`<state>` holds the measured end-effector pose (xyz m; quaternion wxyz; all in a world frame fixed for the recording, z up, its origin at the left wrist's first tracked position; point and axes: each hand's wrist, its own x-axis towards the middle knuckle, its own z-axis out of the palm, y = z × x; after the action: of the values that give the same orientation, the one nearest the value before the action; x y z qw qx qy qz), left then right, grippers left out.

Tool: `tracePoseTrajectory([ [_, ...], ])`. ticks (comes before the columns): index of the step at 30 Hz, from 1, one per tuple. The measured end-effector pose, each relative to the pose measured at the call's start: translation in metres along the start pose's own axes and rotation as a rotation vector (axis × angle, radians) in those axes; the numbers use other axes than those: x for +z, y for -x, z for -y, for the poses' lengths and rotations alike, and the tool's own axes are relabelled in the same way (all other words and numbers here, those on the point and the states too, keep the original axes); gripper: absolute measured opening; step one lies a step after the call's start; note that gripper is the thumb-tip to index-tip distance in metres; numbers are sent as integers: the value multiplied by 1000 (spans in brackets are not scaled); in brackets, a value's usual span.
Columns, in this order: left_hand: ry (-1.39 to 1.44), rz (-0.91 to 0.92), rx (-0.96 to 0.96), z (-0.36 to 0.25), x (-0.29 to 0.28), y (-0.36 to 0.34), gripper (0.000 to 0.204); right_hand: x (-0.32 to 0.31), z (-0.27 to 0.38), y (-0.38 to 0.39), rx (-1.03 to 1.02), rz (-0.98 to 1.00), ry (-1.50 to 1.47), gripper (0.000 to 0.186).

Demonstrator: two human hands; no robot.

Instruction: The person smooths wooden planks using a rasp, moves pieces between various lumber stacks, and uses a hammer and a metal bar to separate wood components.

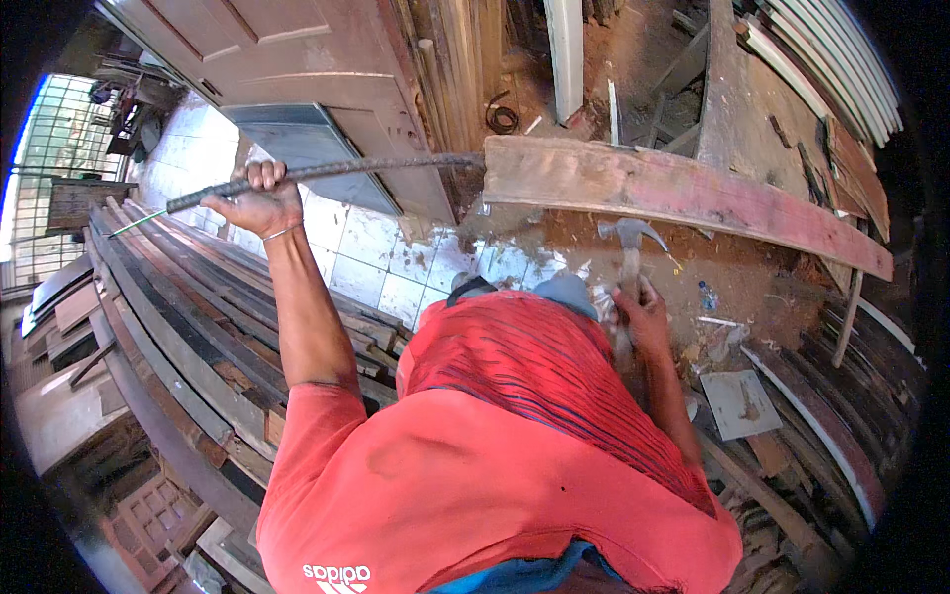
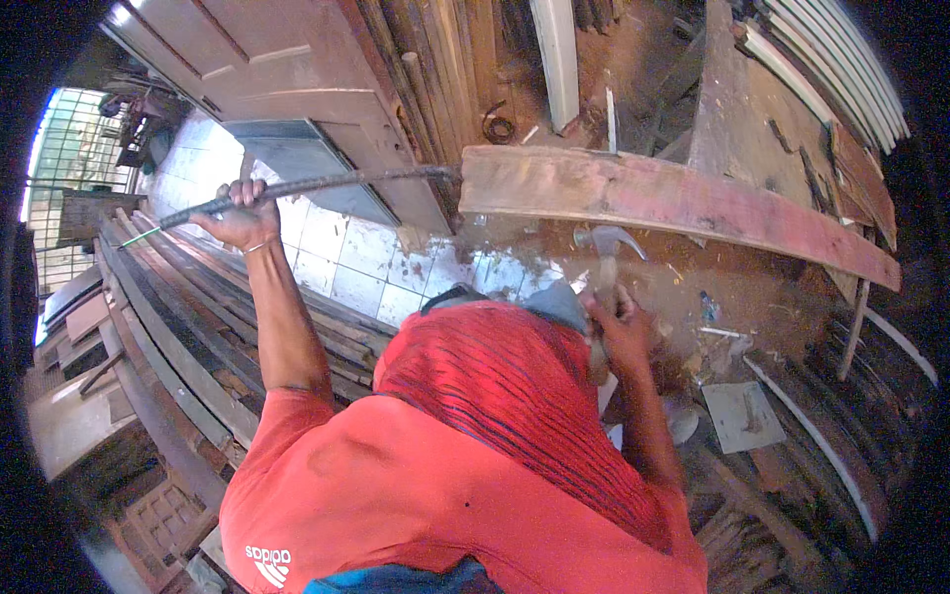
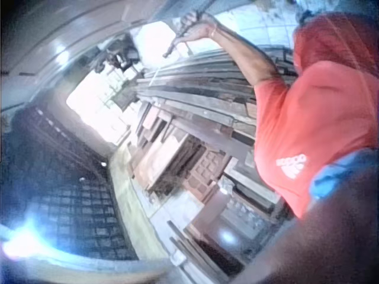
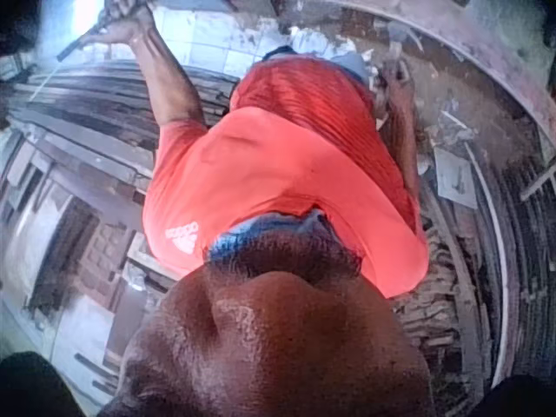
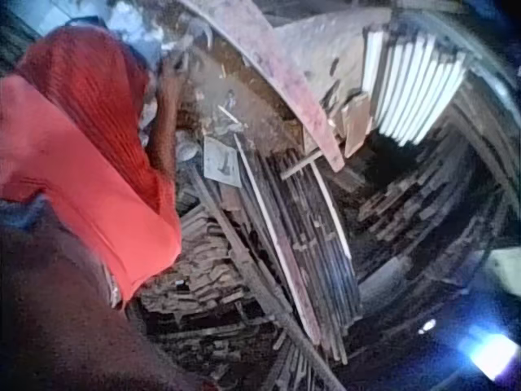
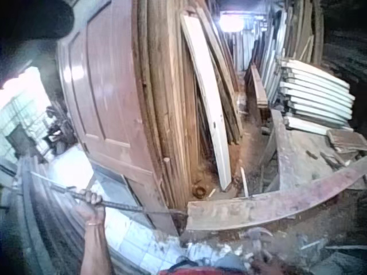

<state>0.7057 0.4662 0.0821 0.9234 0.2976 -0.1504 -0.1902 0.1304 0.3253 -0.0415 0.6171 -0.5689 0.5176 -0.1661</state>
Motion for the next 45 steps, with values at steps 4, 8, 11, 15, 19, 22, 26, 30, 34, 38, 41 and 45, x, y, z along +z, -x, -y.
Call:
tracePoseTrajectory([
  [4, 34, -65, -46, 17, 60, 16, 78, 58, 48, 21, 341, -12, -408, 33],
  [8, -42, 203, -154, 15, 45, -2, 82, 84, 53, 31, 166, -65, -265, 23],
  [11, -46, 105, -130, 21, 56, 6, 84, 90, 100, 48, 216, -196, -422, 24],
  [15, -98, 140, -75, 14, 55, 14, 86, 35, 113, 58, 125, -201, -689, 28],
  [19, -116, 51, -68, 9, 42, 17, 87, -13, 158, 44, -443, -574, -758, 37],
  [22, -141, 44, -84, 12, 51, 16, 86, -19, 179, 10, -608, -790, -830, 39],
  [26, -186, 24, -93, 11, 65, 22, 86, 148, 105, -39, -264, -554, -583, 27],
  [30, -199, 52, -70, 15, 46, 15, 85, 221, 91, -49, 287, 144, -729, 26],
  [34, -227, -13, -29, 9, 47, 21, 83, 158, 135, -29, 145, -131, -646, 20],
  [38, -244, -23, -43, 9, 48, 21, 83, 51, 179, -12, -181, -426, -755, 20],
  [41, -232, -33, -40, 12, 54, 26, 82, 0, 195, -17, -471, -559, -935, 25],
  [45, -209, 7, -52, 14, 60, 27, 81, 58, 85, -74, -284, -711, -709, 51],
])
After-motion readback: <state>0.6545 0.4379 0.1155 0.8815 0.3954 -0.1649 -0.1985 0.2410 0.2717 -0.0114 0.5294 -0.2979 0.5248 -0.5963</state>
